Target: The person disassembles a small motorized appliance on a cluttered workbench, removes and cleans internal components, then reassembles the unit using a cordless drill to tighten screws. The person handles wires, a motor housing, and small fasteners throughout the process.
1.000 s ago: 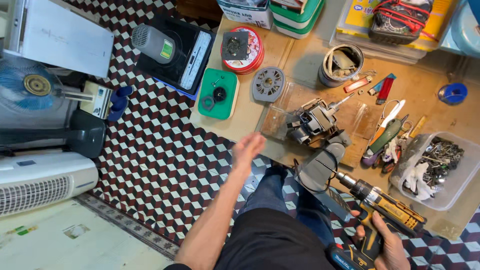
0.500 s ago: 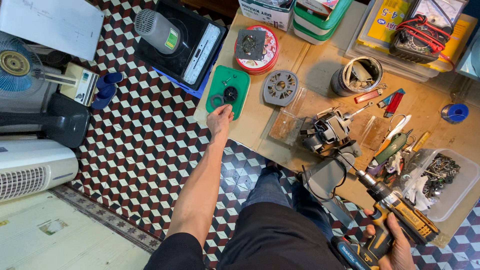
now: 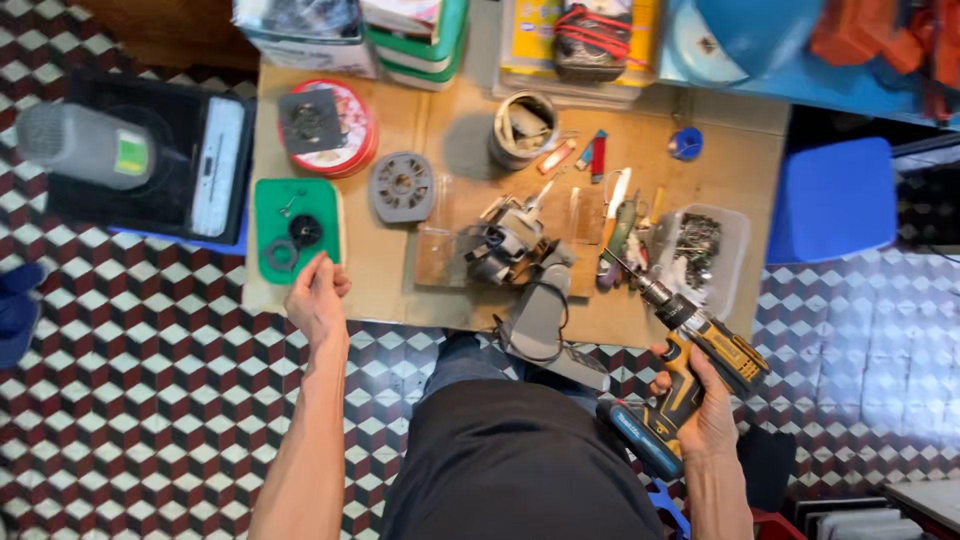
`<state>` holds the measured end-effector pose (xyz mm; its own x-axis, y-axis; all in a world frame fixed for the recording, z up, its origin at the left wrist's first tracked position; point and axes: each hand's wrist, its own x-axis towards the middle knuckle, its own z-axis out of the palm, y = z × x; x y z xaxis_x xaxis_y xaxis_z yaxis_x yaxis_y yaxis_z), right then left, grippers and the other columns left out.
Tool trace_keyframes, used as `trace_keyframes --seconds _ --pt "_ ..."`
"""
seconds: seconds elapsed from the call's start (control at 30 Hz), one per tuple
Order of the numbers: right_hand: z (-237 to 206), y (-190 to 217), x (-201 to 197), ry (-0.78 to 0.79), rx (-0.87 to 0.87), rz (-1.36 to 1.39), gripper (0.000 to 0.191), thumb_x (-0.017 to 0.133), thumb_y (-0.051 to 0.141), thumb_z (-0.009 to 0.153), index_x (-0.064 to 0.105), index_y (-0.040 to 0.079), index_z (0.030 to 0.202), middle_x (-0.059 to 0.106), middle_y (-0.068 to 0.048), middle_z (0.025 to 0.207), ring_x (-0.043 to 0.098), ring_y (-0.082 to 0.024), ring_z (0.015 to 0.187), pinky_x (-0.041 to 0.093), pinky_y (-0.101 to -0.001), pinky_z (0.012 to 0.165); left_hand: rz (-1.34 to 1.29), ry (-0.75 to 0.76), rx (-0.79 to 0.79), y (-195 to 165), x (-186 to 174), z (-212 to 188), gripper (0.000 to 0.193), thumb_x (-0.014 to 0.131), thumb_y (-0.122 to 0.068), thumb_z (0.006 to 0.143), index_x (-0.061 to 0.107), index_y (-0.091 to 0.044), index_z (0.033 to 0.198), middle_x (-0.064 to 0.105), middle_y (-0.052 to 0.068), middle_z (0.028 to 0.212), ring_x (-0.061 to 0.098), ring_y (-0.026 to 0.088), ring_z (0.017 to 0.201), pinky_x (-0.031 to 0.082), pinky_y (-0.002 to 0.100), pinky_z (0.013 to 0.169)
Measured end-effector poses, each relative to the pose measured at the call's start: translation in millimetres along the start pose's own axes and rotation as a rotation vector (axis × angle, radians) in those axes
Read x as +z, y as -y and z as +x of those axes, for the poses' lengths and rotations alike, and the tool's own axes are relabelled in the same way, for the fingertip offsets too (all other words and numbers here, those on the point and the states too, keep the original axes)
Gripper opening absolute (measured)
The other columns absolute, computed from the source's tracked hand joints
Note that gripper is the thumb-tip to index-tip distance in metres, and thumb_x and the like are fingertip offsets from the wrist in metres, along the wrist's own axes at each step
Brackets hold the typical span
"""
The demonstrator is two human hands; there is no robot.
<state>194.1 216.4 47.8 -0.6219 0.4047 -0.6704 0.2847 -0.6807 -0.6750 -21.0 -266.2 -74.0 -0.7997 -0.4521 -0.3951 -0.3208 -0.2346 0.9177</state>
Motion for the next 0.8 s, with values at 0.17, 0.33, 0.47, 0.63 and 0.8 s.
trace_keyframes --seconds 0.17,0.33,0.47,0.63,0.8 --pt "20.6 38.3 -11.4 -0.053 -0.126 0.076 0.036 0.066 0.028 0.103 0.061 0.007 0.132 0.072 -0.017 0.110 0.062 -0.017 0.071 0.053 -0.0305 0.065 0.208 0.259 -0.170 25.5 59.4 -79.0 0.036 0.061 -0.025 0.100 0.069 0.000 0.124 0.075 0.009 0.091 0.067 0.012 0.071 0.056 0.025 0.063" --pt "81.6 82.0 -62.4 -0.053 -0.089 0.254 0.037 0.068 0.028 0.103 0.061 0.004 0.130 0.072 -0.019 0.114 0.063 -0.017 0.075 0.054 -0.0295 0.068 0.216 0.414 -0.322 61.3 109.1 -138.5 0.038 0.061 -0.023 0.099 0.067 0.001 0.127 0.077 0.012 0.097 0.070 0.014 0.076 0.058 0.027 0.068" --pt "147.5 116.3 -100.6 -0.028 -0.089 0.226 0.038 0.068 0.030 0.101 0.060 0.007 0.130 0.071 -0.019 0.112 0.062 -0.018 0.074 0.054 -0.0306 0.069 0.169 0.298 -0.421 78.9 129.7 -159.1 0.043 0.062 -0.022 0.098 0.056 0.002 0.133 0.075 0.016 0.103 0.070 0.018 0.079 0.059 0.029 0.069" --pt "237.9 173.4 -129.7 0.095 -0.013 0.190 0.041 0.069 0.031 0.101 0.060 0.004 0.130 0.071 -0.018 0.111 0.064 -0.019 0.074 0.055 -0.0318 0.068 -0.029 0.126 -0.601 83.9 141.3 -169.4 0.047 0.067 -0.022 0.096 0.056 0.003 0.133 0.072 0.017 0.108 0.069 0.021 0.084 0.058 0.031 0.071" --pt "305.2 215.6 -142.1 0.127 0.092 0.022 0.037 0.071 0.030 0.101 0.063 0.005 0.127 0.072 -0.015 0.109 0.064 -0.016 0.070 0.054 -0.0313 0.064 -0.130 0.059 -0.658 95.5 173.2 -182.0 0.041 0.067 -0.021 0.095 0.060 0.001 0.129 0.071 0.015 0.112 0.070 0.022 0.095 0.059 0.030 0.077"
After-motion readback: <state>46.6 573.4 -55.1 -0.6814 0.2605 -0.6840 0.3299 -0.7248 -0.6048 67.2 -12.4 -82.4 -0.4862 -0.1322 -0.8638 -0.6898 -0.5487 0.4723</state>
